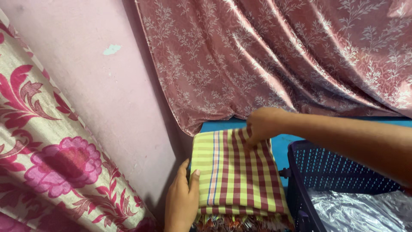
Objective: The person folds several plaid cloths on a blue table and places them into a purple basket. The cloths are handled one at a time, folded neatly, and stacked inside the basket.
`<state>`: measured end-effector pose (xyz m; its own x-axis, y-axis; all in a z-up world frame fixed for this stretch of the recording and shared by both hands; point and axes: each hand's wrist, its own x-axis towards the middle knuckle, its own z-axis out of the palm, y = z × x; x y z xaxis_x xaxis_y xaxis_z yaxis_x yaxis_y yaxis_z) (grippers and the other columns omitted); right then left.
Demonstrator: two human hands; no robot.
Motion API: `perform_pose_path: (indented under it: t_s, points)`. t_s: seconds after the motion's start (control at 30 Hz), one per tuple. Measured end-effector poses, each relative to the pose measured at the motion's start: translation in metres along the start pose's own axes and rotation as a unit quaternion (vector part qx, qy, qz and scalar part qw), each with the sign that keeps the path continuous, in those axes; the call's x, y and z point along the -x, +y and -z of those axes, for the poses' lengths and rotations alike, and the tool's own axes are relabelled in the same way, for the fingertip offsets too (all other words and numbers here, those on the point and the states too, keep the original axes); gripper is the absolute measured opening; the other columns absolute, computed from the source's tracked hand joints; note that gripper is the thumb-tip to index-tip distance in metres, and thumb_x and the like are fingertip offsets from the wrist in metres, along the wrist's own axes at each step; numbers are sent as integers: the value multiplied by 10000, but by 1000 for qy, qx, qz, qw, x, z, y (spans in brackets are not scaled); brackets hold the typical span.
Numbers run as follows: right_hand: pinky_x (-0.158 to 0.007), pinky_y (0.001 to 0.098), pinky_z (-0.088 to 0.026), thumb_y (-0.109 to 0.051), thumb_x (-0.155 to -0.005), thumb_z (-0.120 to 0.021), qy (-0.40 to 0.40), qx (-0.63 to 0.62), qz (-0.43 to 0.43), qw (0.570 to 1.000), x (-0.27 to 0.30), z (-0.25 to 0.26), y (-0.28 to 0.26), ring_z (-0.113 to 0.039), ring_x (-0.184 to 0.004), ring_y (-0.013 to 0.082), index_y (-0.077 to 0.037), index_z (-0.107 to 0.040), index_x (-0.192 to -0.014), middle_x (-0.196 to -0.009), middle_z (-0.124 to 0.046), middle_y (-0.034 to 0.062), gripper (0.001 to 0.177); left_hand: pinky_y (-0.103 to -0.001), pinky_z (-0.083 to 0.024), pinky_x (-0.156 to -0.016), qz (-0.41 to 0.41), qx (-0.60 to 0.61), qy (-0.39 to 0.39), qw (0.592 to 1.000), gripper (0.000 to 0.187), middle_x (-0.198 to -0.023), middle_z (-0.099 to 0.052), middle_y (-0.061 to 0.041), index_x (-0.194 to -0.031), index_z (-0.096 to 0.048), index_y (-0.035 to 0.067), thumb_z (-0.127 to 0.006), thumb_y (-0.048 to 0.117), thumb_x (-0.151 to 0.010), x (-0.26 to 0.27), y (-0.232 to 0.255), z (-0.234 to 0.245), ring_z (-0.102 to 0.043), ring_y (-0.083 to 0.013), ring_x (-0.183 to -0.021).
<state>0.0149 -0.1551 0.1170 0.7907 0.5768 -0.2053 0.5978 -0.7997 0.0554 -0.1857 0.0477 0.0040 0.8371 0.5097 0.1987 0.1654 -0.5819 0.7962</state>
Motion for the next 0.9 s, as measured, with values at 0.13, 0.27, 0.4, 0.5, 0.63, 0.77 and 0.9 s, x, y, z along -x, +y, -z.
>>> perform_pose_path:
  t_s: [0.13, 0.27, 0.4, 0.5, 0.63, 0.77, 0.9]
  points:
    - [-906, 386, -587, -567, -620, -895, 145, -133, 92, 976, 33, 24, -6, -742, -1010, 302, -40, -660, -1278, -1120, -745, 197, 875, -421, -429, -1066, -15, 61, -2, 998, 730, -1403, -586, -176, -1534, -415, 119, -634, 460, -927, -5, -7, -3, -543, -314, -1315]
    - [-826, 368, -594, -385, -668, -907, 224, -209, 130, 943, 82, 42, -20, -757, -951, 246, -62, -668, -1248, -1038, -757, 141, 707, -359, -499, -1022, -82, 265, -36, 960, 610, -1257, -725, -137, -1373, -547, 42, -720, 365, -886, -11, -21, -3, -671, -226, -1178]
    - [-837, 355, -620, -244, -759, -822, 285, -279, 193, 896, 127, 49, -20, -784, -957, 199, -58, -607, -1162, -1060, -738, 118, 492, -352, -583, -873, -150, 321, -87, 931, 471, -1102, -780, -143, -1198, -672, -22, -787, 278, -853, -7, -41, 1, -735, -224, -995]
    - [-963, 484, -586, -212, -874, -785, 262, -503, 272, 777, 148, 32, -10, -763, -1076, 298, -67, -420, -1371, -1135, -709, 225, 634, -331, -557, -846, -231, 386, 35, 893, 327, -1069, -778, -149, -1152, -703, -65, -746, 205, -973, 3, -38, -4, -720, -221, -943]
    - [-1088, 532, -387, -339, -919, -735, 134, -657, 189, 717, 169, -8, 17, -519, -1348, 282, -168, -260, -1621, -1431, -568, 124, 865, -288, -523, -818, -178, 483, 34, 857, 353, -1124, -718, -96, -1290, -633, -26, -640, 191, -1012, 18, 12, -1, -662, -145, -955]
    - [-1173, 530, -371, -291, -877, -804, 102, -647, 121, 745, 188, -36, 34, -491, -1389, 310, -64, -353, -1575, -1447, -571, 131, 862, -306, -544, -754, -109, 532, -51, 838, 386, -1089, -726, -91, -1311, -634, 4, -621, 213, -987, 27, 96, 15, -674, -154, -886]
    - [-1064, 509, -456, -268, -958, -689, 194, -736, 106, 640, 212, -33, 61, -621, -1278, 316, -4, -462, -1525, -1385, -649, 186, 666, -327, -574, -768, -28, 575, -132, 807, 482, -1087, -740, -74, -1370, -584, 40, -607, 210, -920, 33, 175, 11, -712, -174, -892]
